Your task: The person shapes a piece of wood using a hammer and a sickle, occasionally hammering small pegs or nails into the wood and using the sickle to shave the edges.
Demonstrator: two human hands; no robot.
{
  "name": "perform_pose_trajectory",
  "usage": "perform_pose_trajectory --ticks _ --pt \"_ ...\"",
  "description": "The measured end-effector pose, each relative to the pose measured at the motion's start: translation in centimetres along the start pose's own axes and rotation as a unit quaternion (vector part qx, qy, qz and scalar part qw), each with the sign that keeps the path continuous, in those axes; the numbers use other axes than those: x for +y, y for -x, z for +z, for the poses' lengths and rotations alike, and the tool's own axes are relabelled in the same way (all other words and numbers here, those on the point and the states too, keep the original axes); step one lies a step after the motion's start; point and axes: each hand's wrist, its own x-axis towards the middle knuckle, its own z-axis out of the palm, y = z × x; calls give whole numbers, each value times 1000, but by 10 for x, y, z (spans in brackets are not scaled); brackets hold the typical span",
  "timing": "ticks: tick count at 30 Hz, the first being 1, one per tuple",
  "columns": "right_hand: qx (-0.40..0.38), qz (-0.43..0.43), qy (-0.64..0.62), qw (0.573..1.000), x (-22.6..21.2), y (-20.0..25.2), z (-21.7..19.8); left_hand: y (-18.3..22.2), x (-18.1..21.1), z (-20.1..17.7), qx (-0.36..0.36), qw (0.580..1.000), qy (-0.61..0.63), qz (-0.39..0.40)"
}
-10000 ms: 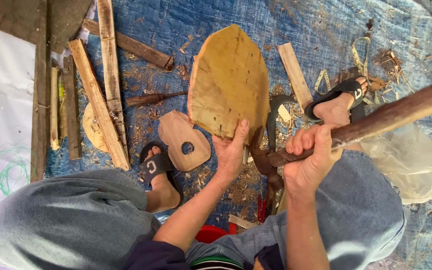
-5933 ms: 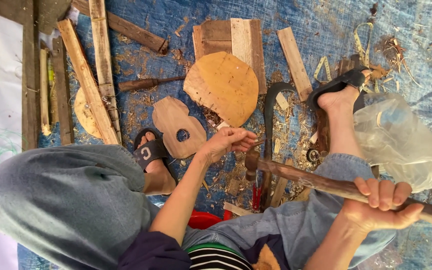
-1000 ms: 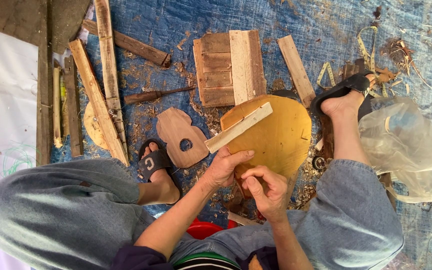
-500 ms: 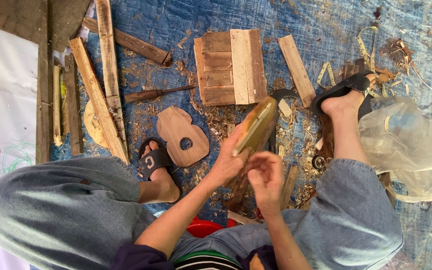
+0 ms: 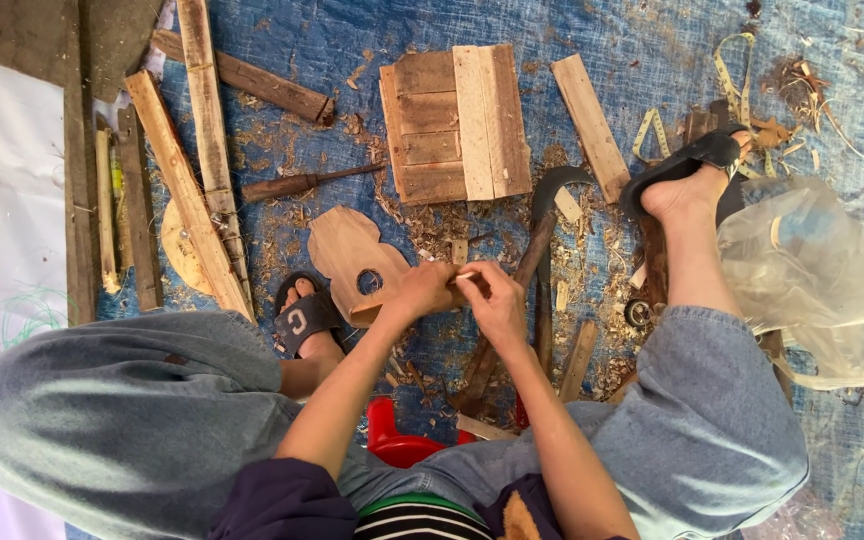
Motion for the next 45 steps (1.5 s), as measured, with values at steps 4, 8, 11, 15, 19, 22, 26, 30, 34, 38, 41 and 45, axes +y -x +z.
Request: perform_pose_trajectory --ticks 4,8,11,15,19,22,26,30,34,38,41,45 --pt "19 65 -36 997 -13 -12 -13 40 25 -33 105 993 29 52" --pt "29 144 -115 982 -10 -20 -11 44 32 -29 414 866 -163 226" --pt "51 196 -155 967 4 -34 -2 35 39 -32 413 863 -200 214" --pt "131 240 -214 938 -12 -49 4 29 55 -42 414 870 -208 170" --pt "159 271 -255 915 -13 -48 21 3 30 -20 493 820 -187 222" --pt "151 265 -293 906 -13 -49 27 -9 15 -14 523 802 -197 211" --pt "174 292 -235 910 1 -58 43 -20 8 -12 562 765 -225 220" --pt "232 338 -157 898 2 -58 54 -30 4 -8 568 756 -231 229" --pt "250 343 -171 889 2 -52 50 -38 3 -4 552 767 -216 246" --pt "268 334 -204 880 -20 -40 37 -42 10 1 523 781 -201 276" --pt "272 333 -219 876 -41 -30 27 -35 17 0 511 782 -187 302" --pt "240 323 -203 893 -49 -9 15 -28 21 6 496 781 -167 342"
